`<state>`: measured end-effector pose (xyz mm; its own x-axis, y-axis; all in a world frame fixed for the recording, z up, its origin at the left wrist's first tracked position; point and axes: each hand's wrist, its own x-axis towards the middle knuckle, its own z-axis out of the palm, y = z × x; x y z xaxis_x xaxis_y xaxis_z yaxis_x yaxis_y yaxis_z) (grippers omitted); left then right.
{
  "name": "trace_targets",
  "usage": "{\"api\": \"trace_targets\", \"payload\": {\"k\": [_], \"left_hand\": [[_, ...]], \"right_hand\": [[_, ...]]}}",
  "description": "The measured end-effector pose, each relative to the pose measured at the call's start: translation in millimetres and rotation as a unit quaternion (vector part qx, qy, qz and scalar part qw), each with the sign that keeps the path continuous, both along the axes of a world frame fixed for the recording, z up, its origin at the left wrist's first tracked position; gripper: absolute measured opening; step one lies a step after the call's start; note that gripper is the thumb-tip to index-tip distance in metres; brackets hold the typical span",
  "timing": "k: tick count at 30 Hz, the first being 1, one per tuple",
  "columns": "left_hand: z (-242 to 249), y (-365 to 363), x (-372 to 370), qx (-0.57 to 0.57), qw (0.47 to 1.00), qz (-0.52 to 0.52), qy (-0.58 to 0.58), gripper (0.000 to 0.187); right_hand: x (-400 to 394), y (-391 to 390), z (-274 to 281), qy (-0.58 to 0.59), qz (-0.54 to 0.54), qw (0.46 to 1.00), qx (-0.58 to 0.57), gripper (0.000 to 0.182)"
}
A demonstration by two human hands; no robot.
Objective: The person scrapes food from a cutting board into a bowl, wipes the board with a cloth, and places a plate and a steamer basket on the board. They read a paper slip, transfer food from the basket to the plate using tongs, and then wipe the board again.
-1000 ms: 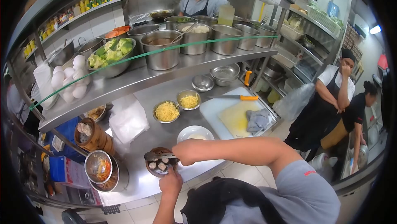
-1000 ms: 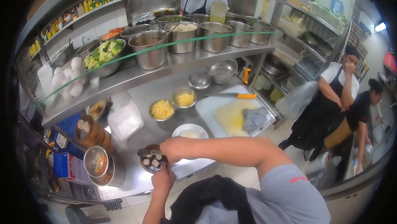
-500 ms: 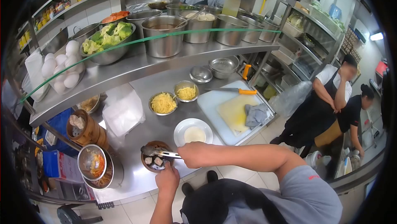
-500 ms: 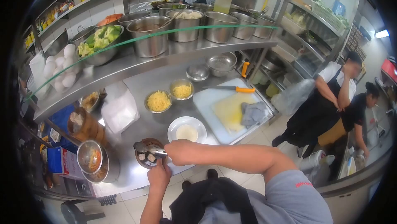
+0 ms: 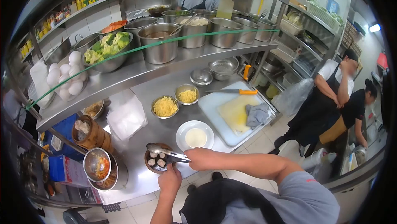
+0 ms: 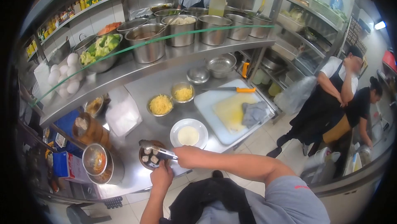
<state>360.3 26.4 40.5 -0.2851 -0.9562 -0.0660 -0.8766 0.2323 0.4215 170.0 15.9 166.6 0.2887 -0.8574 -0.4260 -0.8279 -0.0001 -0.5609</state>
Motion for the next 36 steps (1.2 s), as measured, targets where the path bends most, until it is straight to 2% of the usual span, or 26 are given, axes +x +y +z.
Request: {"api": "trace_targets", "payload": {"k": [5, 7, 9, 11, 12, 14, 16, 20, 24, 26, 30, 32, 36], "left_hand": [[-4.2, 4.9, 21.7, 0.016, 0.999, -0.007, 0.04, 0.04], [18.0, -0.2, 39.3, 0.006, 0.999, 0.005, 0.04, 0.036], [32.7, -13.1, 50.6, -0.076, 0.995, 0.04, 0.049, 0.031], [39.7, -42.4, 59.5, -0.19, 0.981, -0.012, 0.037, 0.035], [36.6, -54.9, 64.2, -0.24, 0.969, -0.033, 0.046, 0.035], [55.9, -67.6, 64.2, -0.19, 0.978, -0.065, 0.059, 0.035], [52.5, -69.7, 65.1, -0.182, 0.978, -0.069, 0.07, 0.037], [38.7, -83.0, 55.2, -0.163, 0.977, -0.122, 0.055, 0.041], [35.6, -96.4, 40.2, -0.155, 0.98, -0.12, 0.009, 0.038], [31.6, -105.5, 35.0, -0.118, 0.98, -0.14, -0.078, 0.032], [24.1, -104.7, 34.0, -0.146, 0.974, -0.157, -0.074, 0.027], [22.1, -102.2, 34.2, -0.118, 0.986, -0.114, -0.005, 0.027], [26.3, -96.1, 26.3, -0.127, 0.988, -0.086, 0.002, 0.027]], "right_hand": [[-4.5, 10.1, -14.6, -0.024, -0.024, 0.999, -0.026, 0.022], [-4.0, 9.0, -16.5, -0.039, -0.031, 0.999, -0.019, 0.022], [-4.2, 10.3, -30.6, -0.023, -0.04, 0.999, -0.013, 0.024], [-10.6, 13.1, -31.0, -0.08, -0.027, 0.994, -0.063, 0.026], [-8.3, 12.4, -43.4, -0.06, -0.047, 0.996, -0.054, 0.024], [-3.6, 7.8, -38.3, -0.058, -0.069, 0.994, -0.055, 0.02], [2.7, 10.9, -30.2, -0.046, -0.098, 0.994, -0.032, 0.02], [3.5, 11.6, -41.8, -0.04, -0.096, 0.992, -0.075, 0.018], [5.8, 14.9, -45.3, -0.07, -0.118, 0.988, -0.074, 0.018], [6.6, 19.0, -46.7, -0.079, -0.117, 0.986, -0.091, 0.018], [3.3, 28.5, -46.2, -0.11, -0.143, 0.979, -0.095, 0.016], [2.9, 30.9, -47.1, -0.116, -0.156, 0.977, -0.093, 0.015], [0.0, 35.1, -49.3, -0.139, -0.164, 0.973, -0.09, 0.014]]}}
